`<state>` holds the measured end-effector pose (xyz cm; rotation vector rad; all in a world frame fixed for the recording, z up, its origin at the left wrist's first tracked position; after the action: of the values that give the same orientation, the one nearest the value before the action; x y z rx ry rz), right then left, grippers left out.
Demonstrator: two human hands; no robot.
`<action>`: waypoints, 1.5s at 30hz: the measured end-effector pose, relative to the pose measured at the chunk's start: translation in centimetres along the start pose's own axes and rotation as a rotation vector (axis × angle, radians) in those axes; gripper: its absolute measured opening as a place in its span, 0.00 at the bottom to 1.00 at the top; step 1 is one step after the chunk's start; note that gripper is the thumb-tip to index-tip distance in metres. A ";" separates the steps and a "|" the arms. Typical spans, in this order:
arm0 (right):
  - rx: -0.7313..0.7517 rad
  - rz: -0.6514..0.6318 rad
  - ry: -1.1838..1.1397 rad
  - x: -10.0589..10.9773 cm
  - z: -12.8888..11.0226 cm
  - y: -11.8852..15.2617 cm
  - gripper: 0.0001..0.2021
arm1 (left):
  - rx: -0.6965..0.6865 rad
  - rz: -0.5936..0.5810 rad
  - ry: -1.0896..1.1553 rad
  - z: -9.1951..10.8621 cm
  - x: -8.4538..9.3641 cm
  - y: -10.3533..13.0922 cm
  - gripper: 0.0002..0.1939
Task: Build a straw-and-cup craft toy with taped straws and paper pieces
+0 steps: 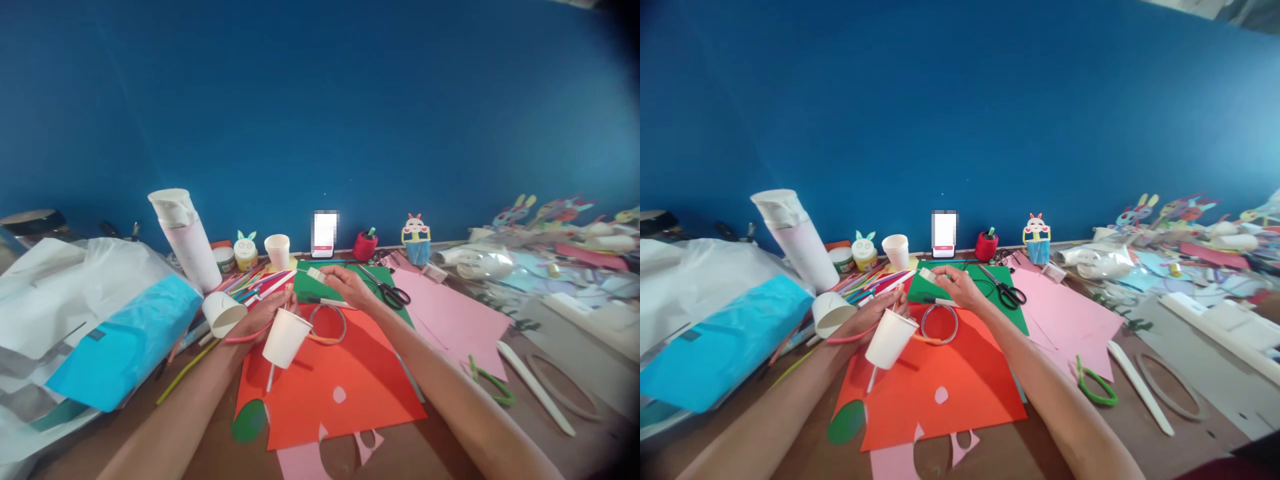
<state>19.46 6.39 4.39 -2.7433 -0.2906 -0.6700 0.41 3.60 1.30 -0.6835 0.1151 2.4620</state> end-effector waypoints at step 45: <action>0.016 -0.142 -0.127 -3.2 -1.2 0.6 0.08 | -0.055 0.020 0.015 -0.4 1.1 -0.8 0.14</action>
<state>16.34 5.08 3.79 -2.7745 -0.5214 -0.5256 0.30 4.75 0.45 -0.7277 0.0599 2.4879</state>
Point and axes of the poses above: each hand's wrist, its own y-axis away from the middle knuckle, its own x-axis out of the back of the hand, z = x × y, the point moved 3 cm from there along -y, towards the middle knuckle, and after that the axes turned 9 degrees about -x, right-handed, at the moved point
